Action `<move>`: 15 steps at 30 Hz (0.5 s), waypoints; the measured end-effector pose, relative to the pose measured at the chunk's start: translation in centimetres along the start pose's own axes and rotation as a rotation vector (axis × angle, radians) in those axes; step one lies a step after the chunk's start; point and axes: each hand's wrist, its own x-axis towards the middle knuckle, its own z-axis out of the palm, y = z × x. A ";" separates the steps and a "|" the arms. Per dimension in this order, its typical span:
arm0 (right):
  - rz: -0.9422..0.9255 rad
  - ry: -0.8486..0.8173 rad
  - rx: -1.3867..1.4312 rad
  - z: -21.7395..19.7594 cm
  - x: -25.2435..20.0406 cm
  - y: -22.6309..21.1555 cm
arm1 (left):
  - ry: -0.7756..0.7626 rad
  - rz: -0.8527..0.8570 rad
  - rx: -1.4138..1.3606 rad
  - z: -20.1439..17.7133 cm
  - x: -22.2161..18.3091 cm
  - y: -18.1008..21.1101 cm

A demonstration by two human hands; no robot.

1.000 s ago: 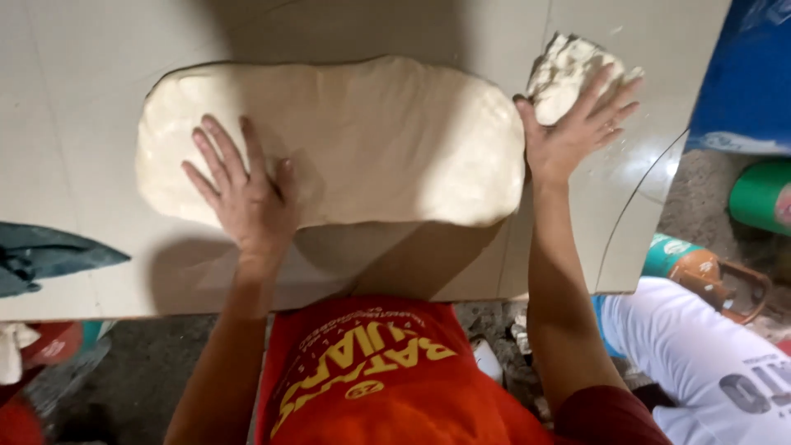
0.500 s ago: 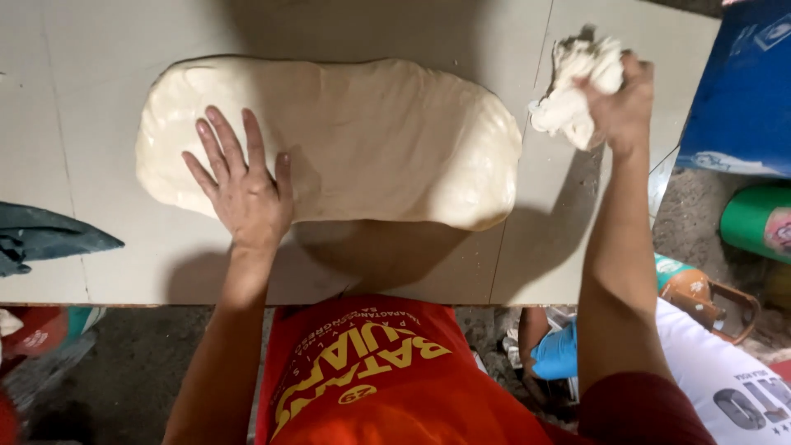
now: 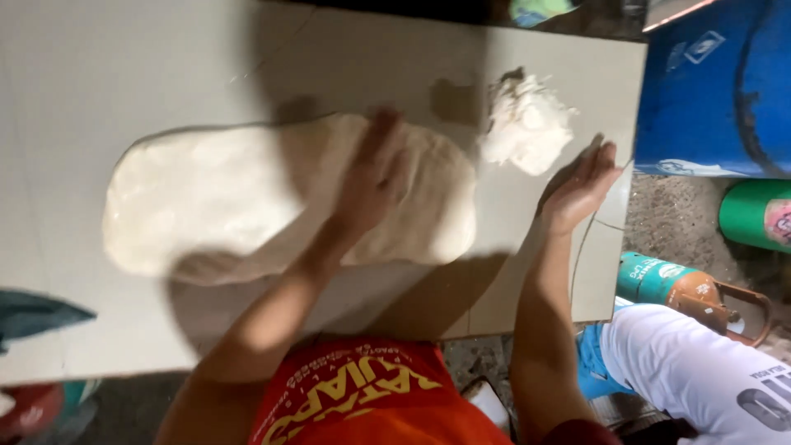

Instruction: Kneading and flattening dough on a work surface using hands and a dough scraper

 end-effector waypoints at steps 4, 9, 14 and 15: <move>-0.089 -0.049 0.112 -0.5 2.4 2.8 | -0.217 -0.078 -0.324 7.8 7.5 3.0; 0.115 -0.230 0.116 9.0 -0.8 0.7 | -0.433 -0.503 -0.297 10.0 11.3 6.0; 0.097 -0.403 -0.107 13.2 -2.7 -2.5 | -0.125 -0.869 -0.552 11.7 11.4 2.5; -0.007 -0.395 -0.338 15.2 -3.7 -4.1 | 0.027 -1.083 -0.720 10.5 11.8 4.3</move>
